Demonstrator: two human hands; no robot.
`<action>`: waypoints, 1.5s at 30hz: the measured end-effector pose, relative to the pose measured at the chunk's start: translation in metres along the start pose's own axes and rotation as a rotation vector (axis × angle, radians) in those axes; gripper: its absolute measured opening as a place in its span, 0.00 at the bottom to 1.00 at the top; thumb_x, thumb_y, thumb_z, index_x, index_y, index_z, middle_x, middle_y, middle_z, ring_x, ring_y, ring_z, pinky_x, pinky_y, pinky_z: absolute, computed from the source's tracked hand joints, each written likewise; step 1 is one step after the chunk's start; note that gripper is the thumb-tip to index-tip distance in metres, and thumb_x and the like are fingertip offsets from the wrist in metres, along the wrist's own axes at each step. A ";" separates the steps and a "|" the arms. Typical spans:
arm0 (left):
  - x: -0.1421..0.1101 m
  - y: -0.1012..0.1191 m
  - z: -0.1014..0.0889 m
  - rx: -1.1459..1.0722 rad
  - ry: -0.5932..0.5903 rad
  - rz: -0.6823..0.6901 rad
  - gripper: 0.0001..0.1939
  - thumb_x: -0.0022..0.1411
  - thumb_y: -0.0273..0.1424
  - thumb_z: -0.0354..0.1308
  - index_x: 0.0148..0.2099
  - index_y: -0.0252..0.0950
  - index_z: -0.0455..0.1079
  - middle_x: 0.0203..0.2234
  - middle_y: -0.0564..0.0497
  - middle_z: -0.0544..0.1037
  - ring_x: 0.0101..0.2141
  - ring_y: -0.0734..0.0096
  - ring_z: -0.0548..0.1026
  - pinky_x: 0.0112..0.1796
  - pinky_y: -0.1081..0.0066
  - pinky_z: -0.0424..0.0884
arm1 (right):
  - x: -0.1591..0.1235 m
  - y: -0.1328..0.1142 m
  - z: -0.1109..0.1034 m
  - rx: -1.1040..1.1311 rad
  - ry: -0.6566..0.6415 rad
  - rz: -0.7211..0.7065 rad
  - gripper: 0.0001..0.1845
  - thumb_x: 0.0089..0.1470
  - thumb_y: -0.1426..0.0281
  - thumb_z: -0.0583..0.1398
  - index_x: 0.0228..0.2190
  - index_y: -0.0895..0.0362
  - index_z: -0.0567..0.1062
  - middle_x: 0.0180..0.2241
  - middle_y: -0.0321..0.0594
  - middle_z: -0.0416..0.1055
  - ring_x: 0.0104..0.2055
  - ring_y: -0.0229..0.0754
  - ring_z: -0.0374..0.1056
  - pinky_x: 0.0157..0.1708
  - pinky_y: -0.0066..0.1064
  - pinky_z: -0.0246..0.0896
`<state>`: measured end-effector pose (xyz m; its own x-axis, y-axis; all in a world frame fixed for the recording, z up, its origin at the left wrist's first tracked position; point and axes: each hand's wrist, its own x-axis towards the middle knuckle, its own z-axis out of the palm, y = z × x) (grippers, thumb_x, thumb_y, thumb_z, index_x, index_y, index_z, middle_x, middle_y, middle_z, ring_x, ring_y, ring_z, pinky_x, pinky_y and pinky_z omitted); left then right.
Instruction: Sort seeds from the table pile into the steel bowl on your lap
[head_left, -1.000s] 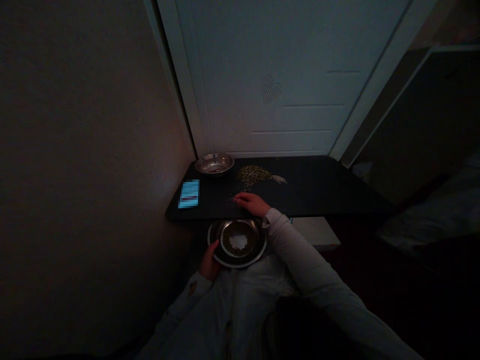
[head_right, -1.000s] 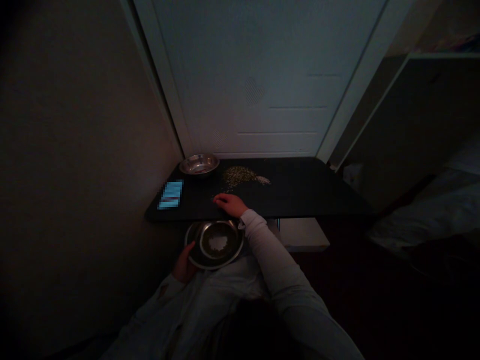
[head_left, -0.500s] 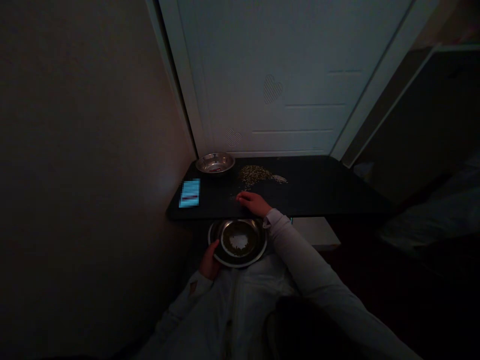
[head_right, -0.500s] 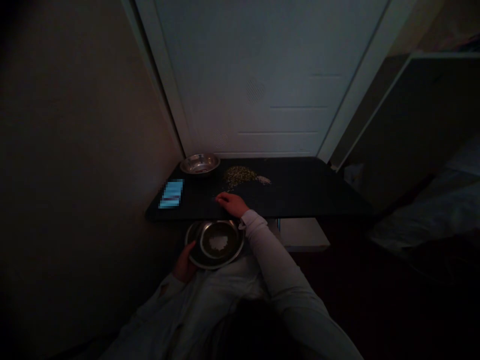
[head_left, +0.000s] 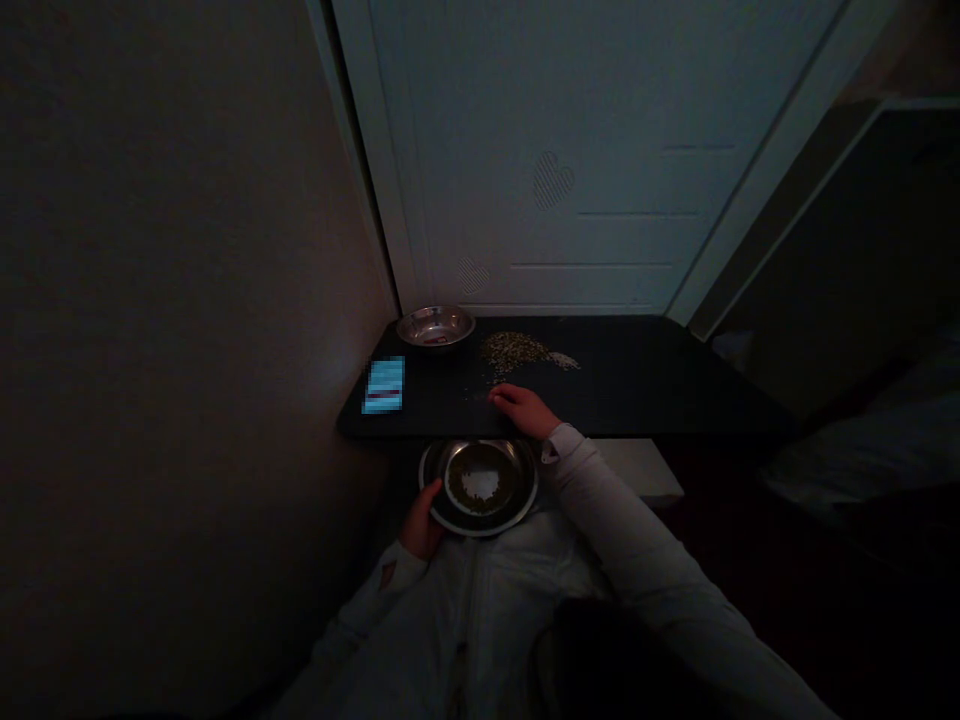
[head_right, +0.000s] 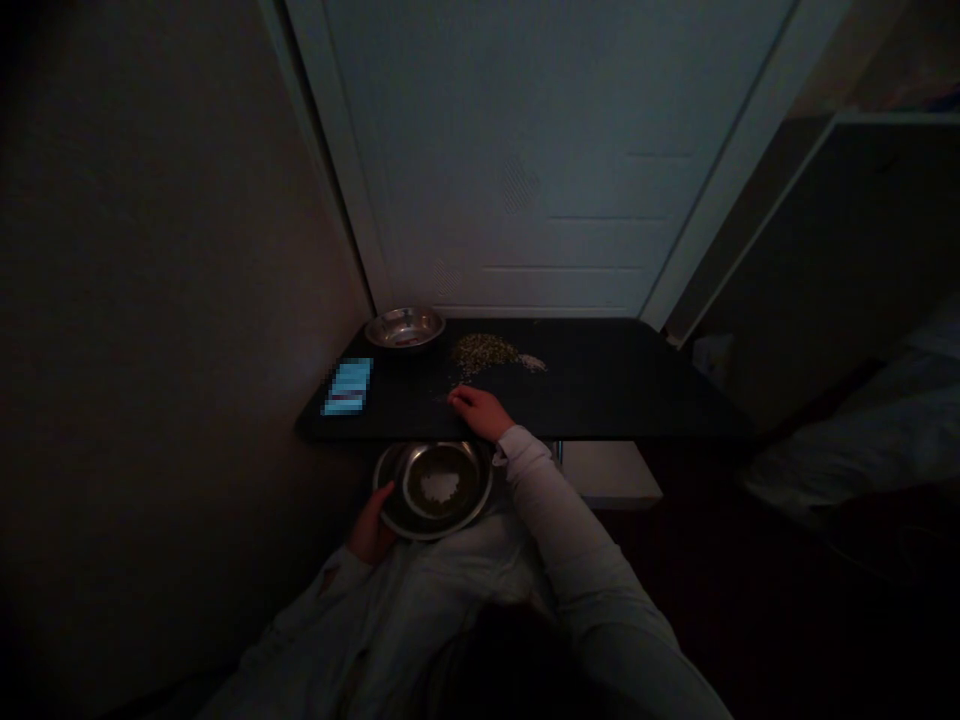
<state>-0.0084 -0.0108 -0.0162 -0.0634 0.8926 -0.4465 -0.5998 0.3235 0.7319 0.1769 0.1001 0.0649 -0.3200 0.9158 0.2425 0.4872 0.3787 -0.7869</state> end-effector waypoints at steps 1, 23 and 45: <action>0.001 0.000 0.000 0.001 0.000 -0.001 0.12 0.47 0.30 0.53 0.37 0.36 0.69 0.31 0.48 0.77 0.45 0.62 0.66 0.46 0.65 0.60 | -0.002 0.001 -0.002 -0.002 0.020 0.003 0.12 0.47 0.67 0.49 0.30 0.58 0.68 0.28 0.36 0.66 0.31 0.34 0.59 0.34 0.27 0.52; -0.011 0.009 0.015 -0.040 0.076 -0.143 0.07 0.49 0.30 0.51 0.29 0.34 0.70 0.24 0.49 0.77 0.42 0.65 0.69 0.44 0.67 0.62 | -0.013 0.005 -0.006 0.025 0.068 0.069 0.12 0.47 0.66 0.49 0.30 0.58 0.68 0.24 0.34 0.66 0.27 0.34 0.60 0.29 0.25 0.53; -0.011 0.007 0.008 -0.018 0.073 -0.025 0.09 0.47 0.26 0.53 0.34 0.37 0.69 0.30 0.50 0.77 0.46 0.65 0.65 0.46 0.67 0.60 | 0.017 0.027 -0.018 0.088 0.302 0.160 0.13 0.45 0.65 0.50 0.30 0.60 0.68 0.24 0.37 0.66 0.27 0.35 0.61 0.31 0.27 0.56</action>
<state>-0.0059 -0.0154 -0.0019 -0.1055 0.8587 -0.5015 -0.6158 0.3396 0.7109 0.1990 0.1283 0.0580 0.0160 0.9658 0.2589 0.4360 0.2263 -0.8711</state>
